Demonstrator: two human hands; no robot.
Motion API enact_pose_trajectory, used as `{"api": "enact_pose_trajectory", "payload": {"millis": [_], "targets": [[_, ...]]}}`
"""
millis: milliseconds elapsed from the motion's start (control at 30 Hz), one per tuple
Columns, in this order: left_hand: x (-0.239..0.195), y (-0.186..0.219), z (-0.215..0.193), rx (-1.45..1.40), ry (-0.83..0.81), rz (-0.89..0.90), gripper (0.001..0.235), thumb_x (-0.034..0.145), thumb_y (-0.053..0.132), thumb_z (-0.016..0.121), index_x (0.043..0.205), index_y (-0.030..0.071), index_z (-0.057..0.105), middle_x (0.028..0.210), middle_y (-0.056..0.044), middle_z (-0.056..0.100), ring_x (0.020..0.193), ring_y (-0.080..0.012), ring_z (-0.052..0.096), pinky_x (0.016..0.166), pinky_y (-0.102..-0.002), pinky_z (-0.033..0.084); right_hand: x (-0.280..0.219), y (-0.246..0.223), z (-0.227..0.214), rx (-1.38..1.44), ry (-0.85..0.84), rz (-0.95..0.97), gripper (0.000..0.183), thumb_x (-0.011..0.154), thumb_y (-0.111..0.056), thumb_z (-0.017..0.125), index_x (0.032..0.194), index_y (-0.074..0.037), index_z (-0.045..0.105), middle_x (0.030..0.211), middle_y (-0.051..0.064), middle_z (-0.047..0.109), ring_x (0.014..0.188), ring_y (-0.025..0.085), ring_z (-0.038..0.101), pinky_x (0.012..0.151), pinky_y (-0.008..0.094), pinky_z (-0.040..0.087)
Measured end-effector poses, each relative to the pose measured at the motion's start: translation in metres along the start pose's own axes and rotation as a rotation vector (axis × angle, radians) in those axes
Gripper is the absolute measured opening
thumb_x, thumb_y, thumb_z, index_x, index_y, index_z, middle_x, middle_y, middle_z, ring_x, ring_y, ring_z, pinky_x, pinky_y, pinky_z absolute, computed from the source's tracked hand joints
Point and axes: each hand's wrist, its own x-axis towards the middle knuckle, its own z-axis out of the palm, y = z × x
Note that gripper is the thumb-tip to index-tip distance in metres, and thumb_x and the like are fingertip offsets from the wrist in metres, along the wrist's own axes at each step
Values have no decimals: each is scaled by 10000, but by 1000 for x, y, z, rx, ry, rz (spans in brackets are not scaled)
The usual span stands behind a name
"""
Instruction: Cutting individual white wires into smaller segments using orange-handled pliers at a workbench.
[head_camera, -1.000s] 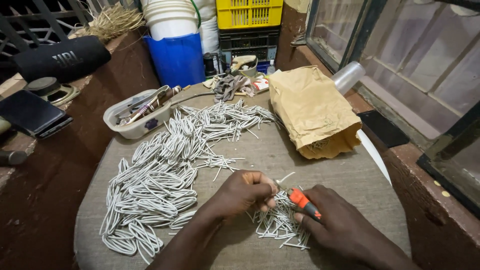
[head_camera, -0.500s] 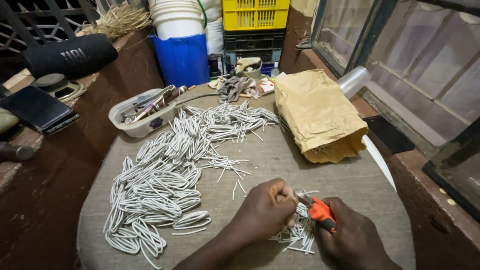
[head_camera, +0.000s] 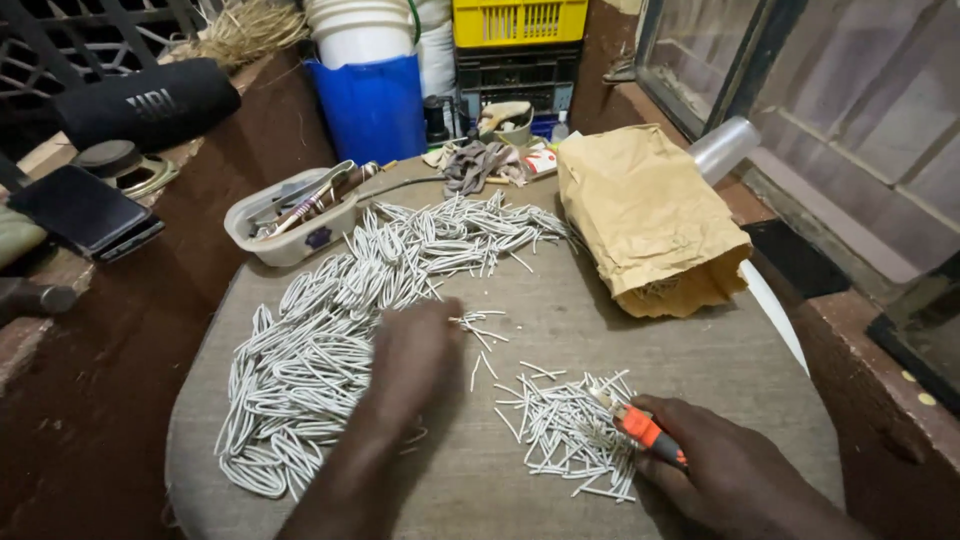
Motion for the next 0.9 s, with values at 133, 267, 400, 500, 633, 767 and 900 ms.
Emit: {"api": "enact_pose_trajectory", "payload": {"millis": [133, 267, 400, 500, 633, 767, 900], "targets": [[-5, 0, -12, 325, -2, -89, 425, 1032, -130, 456, 786, 154, 653, 800, -20, 598, 870, -238, 496, 837, -435, 417, -9, -6, -17, 88, -107, 74, 631, 906, -509, 668, 1509, -619, 519, 1464, -235, 731, 1338, 75, 720, 1074, 277, 552], [9, -14, 2, 475, 133, 67, 447, 923, -197, 377, 744, 140, 609, 800, -42, 614, 780, -227, 531, 1097, -508, 441, 3, 7, -11, 45, -89, -99, 756, 883, -479, 718, 1568, -580, 415, 1572, -271, 621, 1434, 76, 639, 1147, 293, 515], [8, -8, -1, 489, 78, 76, 319, 969, -124, 452, 874, 90, 669, 1010, -123, 685, 967, -295, 605, 1185, -575, 376, 2, 18, -6, 108, -25, -259, 719, 884, -408, 758, 1542, -531, 494, 1547, -269, 677, 1384, 48, 694, 1122, 278, 527], [6, -6, -4, 538, 45, 77, 330, 920, -156, 520, 868, 116, 700, 989, -80, 679, 956, -275, 584, 1150, -518, 377, -4, 15, -13, 105, -42, -293, 666, 882, -422, 727, 1508, -548, 537, 1329, -224, 804, 1209, 100, 773, 1006, 300, 573], [32, -38, 13, 615, 97, 181, 256, 942, -35, 540, 872, 123, 729, 916, -94, 681, 892, -299, 597, 1021, -509, 400, -16, 2, -22, 115, -72, -239, 701, 886, -396, 720, 1537, -564, 521, 1462, -230, 751, 1304, 107, 735, 1081, 302, 536], [18, -19, -2, 431, 13, 16, 304, 1087, 143, 446, 894, 145, 680, 986, -68, 686, 921, -241, 576, 1063, -471, 388, -22, -6, -22, 166, -68, -162, 649, 887, -449, 712, 1498, -602, 556, 1375, -277, 793, 1259, 28, 759, 1055, 247, 552], [19, -26, -8, 164, -30, -79, 172, 981, 222, 475, 905, 169, 620, 925, -83, 725, 962, -281, 567, 968, -415, 389, -21, -6, -17, 150, -37, -201, 682, 871, -364, 694, 1505, -564, 541, 1353, -247, 781, 1257, 67, 733, 1050, 266, 535]]}}
